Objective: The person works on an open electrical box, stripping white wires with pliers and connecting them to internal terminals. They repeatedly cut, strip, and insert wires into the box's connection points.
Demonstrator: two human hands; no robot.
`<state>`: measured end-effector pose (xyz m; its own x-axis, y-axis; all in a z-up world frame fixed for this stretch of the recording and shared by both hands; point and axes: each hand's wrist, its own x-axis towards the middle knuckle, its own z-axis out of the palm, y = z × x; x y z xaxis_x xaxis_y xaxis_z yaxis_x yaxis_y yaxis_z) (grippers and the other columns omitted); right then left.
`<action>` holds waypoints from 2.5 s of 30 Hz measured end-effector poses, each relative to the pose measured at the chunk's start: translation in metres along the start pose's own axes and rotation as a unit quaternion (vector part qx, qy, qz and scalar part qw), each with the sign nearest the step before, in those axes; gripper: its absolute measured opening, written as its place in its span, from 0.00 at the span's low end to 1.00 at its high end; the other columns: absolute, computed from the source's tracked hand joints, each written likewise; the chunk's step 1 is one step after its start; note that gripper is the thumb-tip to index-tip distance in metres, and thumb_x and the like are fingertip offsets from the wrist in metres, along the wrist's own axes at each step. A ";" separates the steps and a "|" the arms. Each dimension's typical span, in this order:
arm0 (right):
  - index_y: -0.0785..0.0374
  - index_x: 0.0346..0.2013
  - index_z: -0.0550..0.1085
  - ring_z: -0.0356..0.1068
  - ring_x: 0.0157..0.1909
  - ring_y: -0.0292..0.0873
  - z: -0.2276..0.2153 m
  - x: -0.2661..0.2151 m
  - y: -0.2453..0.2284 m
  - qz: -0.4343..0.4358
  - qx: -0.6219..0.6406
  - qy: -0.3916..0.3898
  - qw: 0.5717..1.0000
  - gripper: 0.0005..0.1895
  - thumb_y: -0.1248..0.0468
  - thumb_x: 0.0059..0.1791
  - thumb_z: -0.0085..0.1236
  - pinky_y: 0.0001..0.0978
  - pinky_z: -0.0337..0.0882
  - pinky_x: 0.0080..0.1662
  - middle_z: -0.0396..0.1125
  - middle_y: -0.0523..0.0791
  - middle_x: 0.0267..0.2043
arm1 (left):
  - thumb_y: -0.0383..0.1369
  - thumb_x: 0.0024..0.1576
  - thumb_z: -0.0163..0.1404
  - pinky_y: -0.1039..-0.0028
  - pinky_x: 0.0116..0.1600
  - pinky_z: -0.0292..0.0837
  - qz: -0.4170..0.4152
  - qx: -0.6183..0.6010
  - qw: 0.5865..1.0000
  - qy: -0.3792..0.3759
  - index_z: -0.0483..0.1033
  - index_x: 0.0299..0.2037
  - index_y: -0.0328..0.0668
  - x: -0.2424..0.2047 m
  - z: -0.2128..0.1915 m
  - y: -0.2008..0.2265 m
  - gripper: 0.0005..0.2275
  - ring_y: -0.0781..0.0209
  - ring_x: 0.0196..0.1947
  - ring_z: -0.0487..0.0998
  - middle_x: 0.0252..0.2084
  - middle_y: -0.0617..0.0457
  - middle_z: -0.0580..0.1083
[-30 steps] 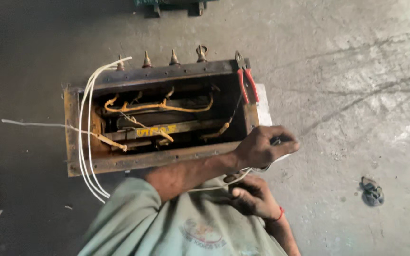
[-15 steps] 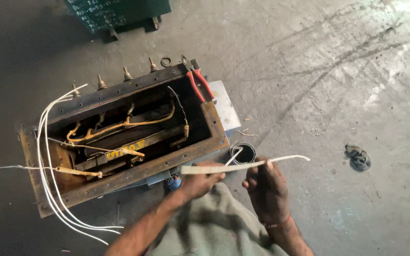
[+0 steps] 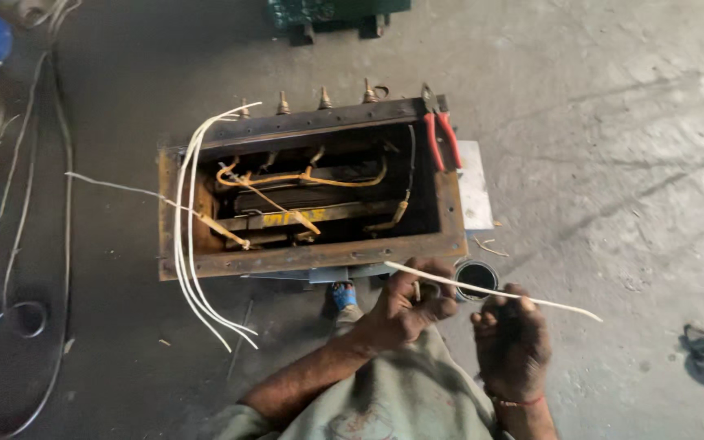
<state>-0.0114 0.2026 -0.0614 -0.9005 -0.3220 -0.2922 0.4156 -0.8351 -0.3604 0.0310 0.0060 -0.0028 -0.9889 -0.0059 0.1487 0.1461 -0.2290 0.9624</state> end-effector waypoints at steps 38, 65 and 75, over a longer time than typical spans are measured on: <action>0.75 0.33 0.81 0.73 0.43 0.51 -0.033 0.027 0.036 0.047 -0.362 -0.150 0.919 0.07 0.70 0.47 0.66 0.50 0.76 0.50 0.73 0.53 0.36 | 0.36 0.62 0.59 0.81 0.39 0.71 0.107 -0.021 0.994 -0.018 0.82 0.45 0.37 0.079 -0.146 0.093 0.10 0.72 0.34 0.75 0.36 0.55 0.77; 0.68 0.40 0.78 0.79 0.46 0.48 0.055 0.041 0.005 -0.076 -0.669 -0.268 0.689 0.07 0.70 0.48 0.59 0.36 0.76 0.49 0.78 0.50 0.42 | 0.36 0.62 0.58 0.88 0.33 0.64 0.067 -0.244 0.963 -0.095 0.77 0.58 0.46 0.135 -0.163 0.090 0.15 0.82 0.29 0.67 0.46 0.52 0.78; 0.64 0.52 0.74 0.77 0.46 0.50 0.128 0.046 0.019 -0.452 -0.459 -0.073 0.761 0.07 0.69 0.59 0.59 0.54 0.78 0.58 0.71 0.53 0.48 | 0.32 0.67 0.56 0.81 0.51 0.69 0.026 -0.088 0.993 -0.072 0.75 0.63 0.40 0.151 -0.123 0.028 0.15 0.74 0.43 0.70 0.48 0.61 0.72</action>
<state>-0.0608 0.1148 0.0313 -0.8483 0.0978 0.5203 -0.5287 -0.1034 -0.8425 -0.1175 -0.1213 0.0182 -0.9641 0.1143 0.2398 0.1766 -0.3986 0.9000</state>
